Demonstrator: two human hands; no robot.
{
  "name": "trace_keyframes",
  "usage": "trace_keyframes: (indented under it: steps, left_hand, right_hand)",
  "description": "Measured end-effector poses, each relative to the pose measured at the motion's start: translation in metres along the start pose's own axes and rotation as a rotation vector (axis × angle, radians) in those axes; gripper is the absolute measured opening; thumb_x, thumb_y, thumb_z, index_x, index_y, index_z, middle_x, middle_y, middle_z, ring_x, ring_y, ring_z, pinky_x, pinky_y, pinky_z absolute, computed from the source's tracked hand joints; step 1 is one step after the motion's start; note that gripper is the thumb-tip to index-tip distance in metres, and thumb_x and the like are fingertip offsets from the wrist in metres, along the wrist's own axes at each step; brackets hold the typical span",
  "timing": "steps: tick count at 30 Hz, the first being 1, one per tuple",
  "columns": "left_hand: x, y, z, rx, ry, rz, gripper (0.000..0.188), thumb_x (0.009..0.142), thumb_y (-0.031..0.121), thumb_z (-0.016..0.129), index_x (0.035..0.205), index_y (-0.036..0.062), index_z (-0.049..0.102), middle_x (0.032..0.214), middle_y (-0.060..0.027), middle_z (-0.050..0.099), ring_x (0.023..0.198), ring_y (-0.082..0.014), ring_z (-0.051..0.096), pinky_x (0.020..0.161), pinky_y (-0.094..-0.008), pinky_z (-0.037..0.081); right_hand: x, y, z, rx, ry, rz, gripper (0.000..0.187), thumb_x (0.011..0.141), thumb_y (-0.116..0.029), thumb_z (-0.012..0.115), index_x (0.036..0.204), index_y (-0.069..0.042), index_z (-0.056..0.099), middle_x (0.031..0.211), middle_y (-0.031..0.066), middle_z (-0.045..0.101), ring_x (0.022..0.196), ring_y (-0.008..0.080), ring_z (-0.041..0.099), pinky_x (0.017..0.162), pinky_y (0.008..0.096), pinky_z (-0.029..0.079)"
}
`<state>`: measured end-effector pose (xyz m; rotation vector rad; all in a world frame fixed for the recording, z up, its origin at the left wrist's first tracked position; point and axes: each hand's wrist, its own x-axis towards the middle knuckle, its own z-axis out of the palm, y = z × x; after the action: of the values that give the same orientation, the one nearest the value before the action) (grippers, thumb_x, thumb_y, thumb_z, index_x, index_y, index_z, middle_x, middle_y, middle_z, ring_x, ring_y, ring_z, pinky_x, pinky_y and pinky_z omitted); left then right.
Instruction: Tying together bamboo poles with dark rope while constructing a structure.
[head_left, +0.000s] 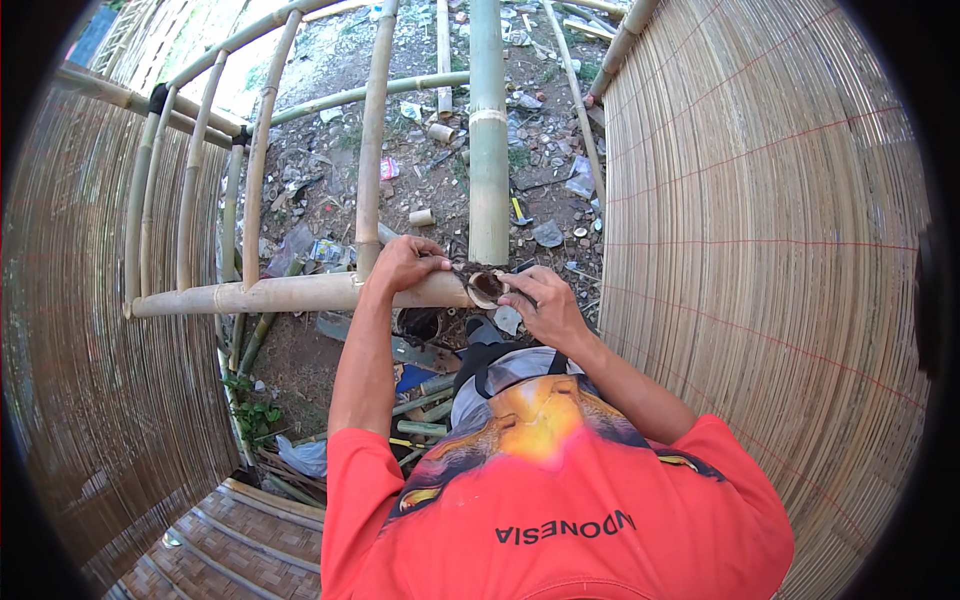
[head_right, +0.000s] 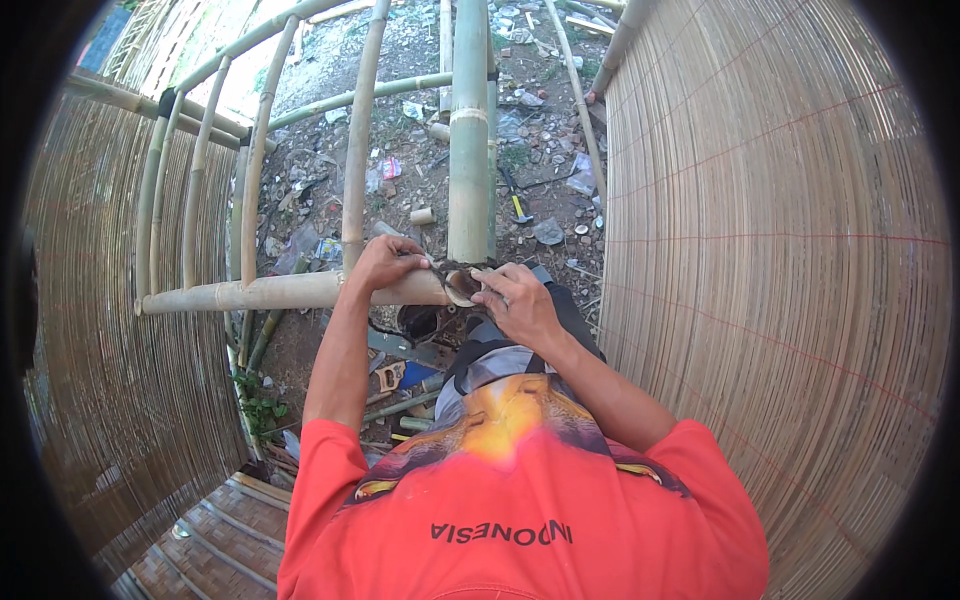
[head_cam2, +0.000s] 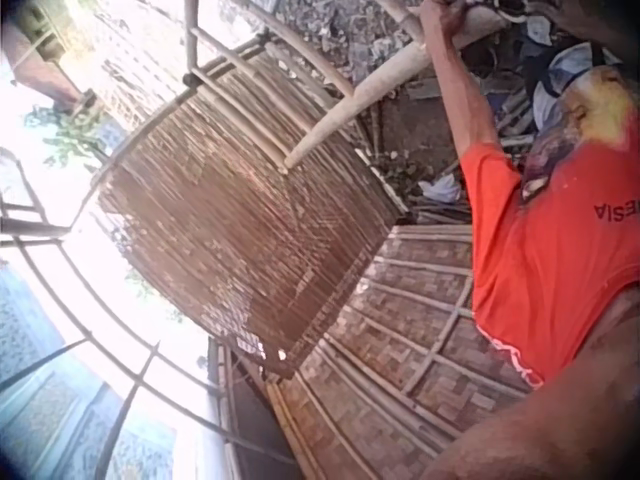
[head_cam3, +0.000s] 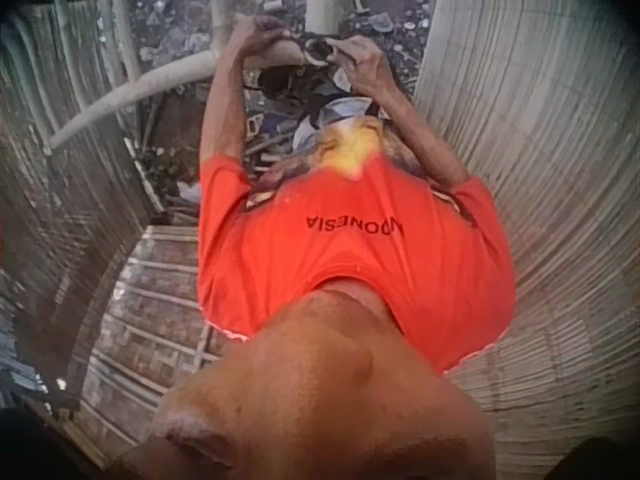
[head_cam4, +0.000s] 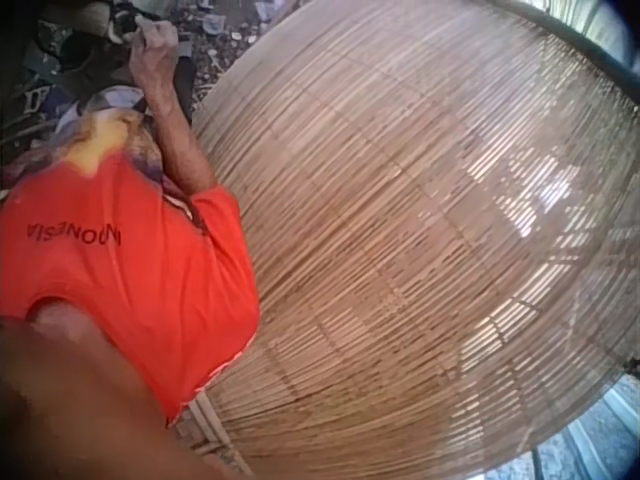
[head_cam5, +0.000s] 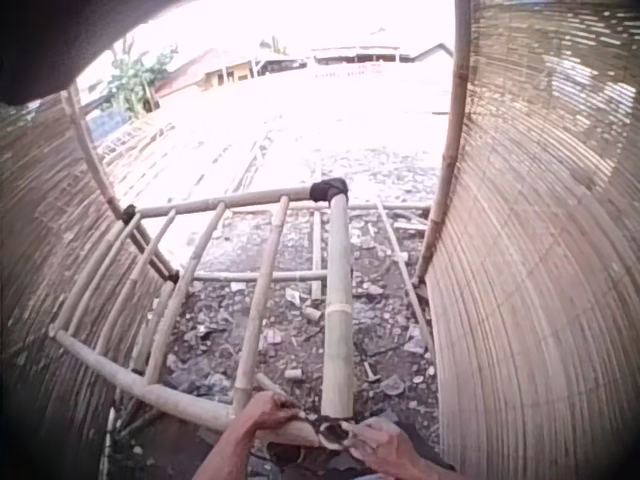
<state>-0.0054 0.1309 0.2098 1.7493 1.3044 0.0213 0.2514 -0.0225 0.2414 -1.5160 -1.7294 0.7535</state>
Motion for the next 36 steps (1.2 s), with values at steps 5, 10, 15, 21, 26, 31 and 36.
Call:
trace_keyframes:
  steps: [5,10,15,21,26,31,36]
  left_hand:
    - [0.003,-0.003,0.001,0.077,0.027,0.061,0.026,0.080,0.031,0.086,0.098,0.0128,0.082,0.091,-0.0116,0.077,0.087,-0.0254,0.073,0.079,-0.0384,0.055]
    - [0.016,-0.015,0.003,-0.015,-0.114,0.028,0.023,0.083,0.025,0.085,0.096,0.0077,0.080,0.087,-0.0081,0.075,0.086,-0.0177,0.068,0.080,-0.0352,0.052]
    - [0.017,-0.018,0.004,-0.036,-0.111,0.036,0.027,0.080,0.034,0.085,0.099,0.0155,0.082,0.091,-0.0106,0.077,0.087,-0.0237,0.072,0.080,-0.0380,0.055]
    - [-0.013,-0.009,0.001,-0.012,0.135,0.009,0.024,0.082,0.023,0.084,0.100,0.0092,0.078,0.095,-0.0113,0.075,0.088,-0.0218,0.070,0.082,-0.0374,0.054]
    - [-0.102,-0.042,0.012,-0.380,1.247,0.072,0.018,0.095,0.020,0.075,0.101,0.0030,0.073,0.095,-0.0092,0.070,0.085,-0.0201,0.066,0.077,-0.0336,0.053]
    - [-0.185,-0.112,0.109,-0.661,1.535,-0.445,0.028,0.103,0.028,0.068,0.099,0.0002,0.068,0.085,-0.0010,0.065,0.078,-0.0097,0.056,0.072,-0.0276,0.048]
    - [-0.163,-0.187,0.256,-1.552,1.292,-0.804,0.066,0.098,0.062,0.060,0.131,0.0050,0.054,0.122,-0.0094,0.058,0.104,-0.0204,0.059,0.080,-0.0381,0.052]
  right_hand:
    - [0.038,0.001,0.007,-0.092,0.034,-0.126,0.020,0.085,-0.006,0.071,0.105,-0.007,0.076,0.094,0.0112,0.072,0.094,0.0324,0.066,0.085,0.0422,0.053]
    - [0.066,-0.004,0.019,-0.176,-0.187,-0.202,0.024,0.085,-0.017,0.075,0.109,-0.011,0.077,0.105,0.0068,0.075,0.109,0.0269,0.066,0.092,0.0435,0.046]
    - [0.076,-0.003,0.041,-0.366,-0.386,-0.287,0.022,0.086,-0.028,0.074,0.105,-0.018,0.080,0.107,0.0006,0.076,0.114,0.0211,0.064,0.097,0.0521,0.032]
    - [0.085,-0.002,0.054,-0.499,-0.556,-0.315,0.017,0.083,-0.033,0.076,0.093,-0.020,0.079,0.101,-0.0044,0.074,0.111,0.0188,0.063,0.091,0.0599,0.030]
    - [0.092,0.004,0.053,-0.513,-0.600,-0.300,0.019,0.082,-0.035,0.076,0.094,-0.021,0.081,0.108,-0.0042,0.074,0.115,0.0200,0.060,0.090,0.0587,0.029]
    - [0.101,0.000,0.048,-0.486,-0.647,-0.308,0.028,0.084,-0.038,0.076,0.104,-0.019,0.081,0.115,-0.0021,0.074,0.117,0.0213,0.059,0.095,0.0599,0.028]
    - [0.104,-0.019,0.054,-0.472,-0.724,-0.275,0.033,0.083,-0.034,0.079,0.111,-0.016,0.080,0.117,-0.0013,0.074,0.119,0.0199,0.060,0.102,0.0578,0.025]
